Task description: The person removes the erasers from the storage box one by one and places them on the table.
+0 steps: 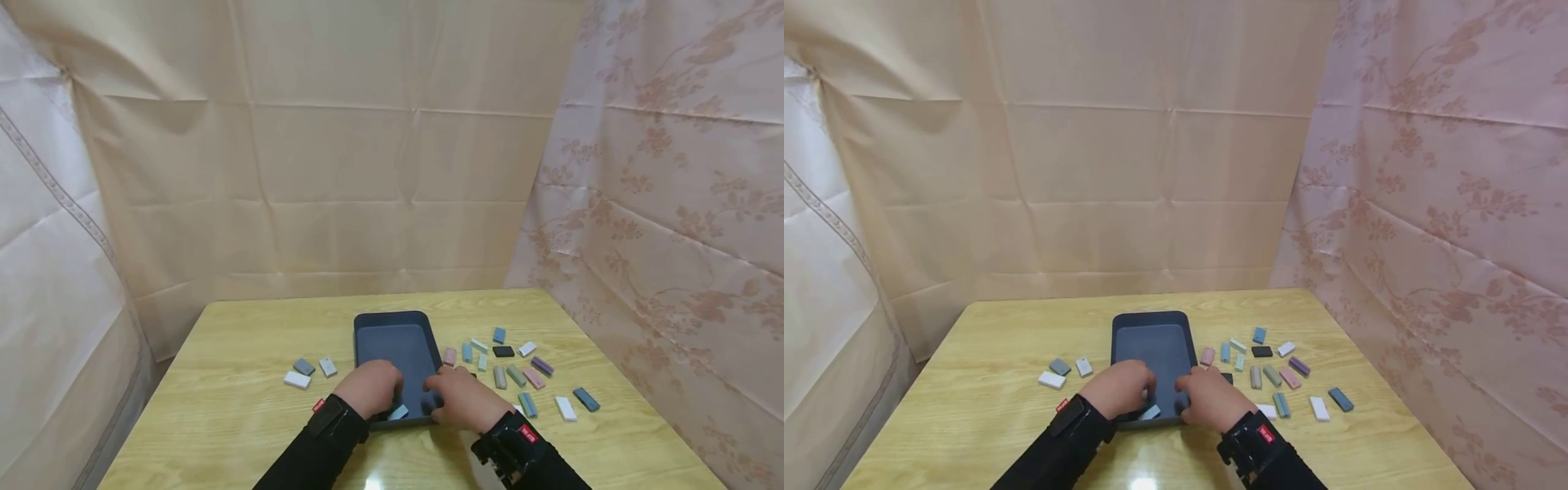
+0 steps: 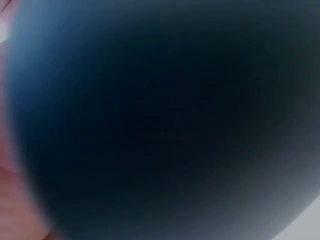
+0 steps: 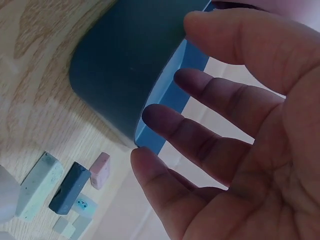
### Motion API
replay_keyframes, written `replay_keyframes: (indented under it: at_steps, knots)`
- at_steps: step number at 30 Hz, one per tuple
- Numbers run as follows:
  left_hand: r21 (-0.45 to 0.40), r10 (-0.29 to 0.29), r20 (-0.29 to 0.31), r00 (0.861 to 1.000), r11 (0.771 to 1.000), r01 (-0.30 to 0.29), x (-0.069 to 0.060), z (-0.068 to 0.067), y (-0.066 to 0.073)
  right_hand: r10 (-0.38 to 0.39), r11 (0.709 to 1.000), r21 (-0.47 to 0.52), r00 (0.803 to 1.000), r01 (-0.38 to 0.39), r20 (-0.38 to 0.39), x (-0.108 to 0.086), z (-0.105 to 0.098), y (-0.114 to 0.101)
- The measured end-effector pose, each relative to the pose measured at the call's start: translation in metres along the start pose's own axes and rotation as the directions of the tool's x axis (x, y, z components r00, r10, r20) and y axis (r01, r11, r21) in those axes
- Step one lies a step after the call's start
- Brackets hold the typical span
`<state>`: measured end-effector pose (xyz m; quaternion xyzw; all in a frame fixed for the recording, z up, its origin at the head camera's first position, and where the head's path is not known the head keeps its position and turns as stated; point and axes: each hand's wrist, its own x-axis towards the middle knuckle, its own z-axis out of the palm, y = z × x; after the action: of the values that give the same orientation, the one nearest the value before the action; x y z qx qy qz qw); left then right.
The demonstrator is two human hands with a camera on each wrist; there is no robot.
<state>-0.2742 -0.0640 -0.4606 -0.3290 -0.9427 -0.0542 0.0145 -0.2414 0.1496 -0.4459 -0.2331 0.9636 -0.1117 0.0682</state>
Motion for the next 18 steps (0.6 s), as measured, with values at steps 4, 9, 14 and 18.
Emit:
replay_keyframes:
  at_steps: [4,9,14,18]
  knots:
    - [0.018,0.006,0.002,1.0,1.0,-0.007,0.001,0.003,0.0,-0.004,1.0,0.008,1.0,0.004,-0.001,-0.001,0.0,0.001]
    - [0.031,0.016,-0.017,1.0,0.999,-0.016,0.0,0.0,0.0,0.01,1.0,0.02,1.0,-0.01,0.009,-0.002,-0.001,-0.001]
    - [-0.013,0.033,-0.058,0.998,0.999,-0.033,-0.003,-0.012,-0.006,0.03,0.999,0.019,0.999,-0.03,0.022,0.0,0.0,-0.002]
    - [-0.094,-0.053,-0.115,0.992,0.995,0.042,-0.01,-0.033,-0.028,0.041,0.999,0.022,0.999,-0.042,0.021,0.0,0.0,-0.003]
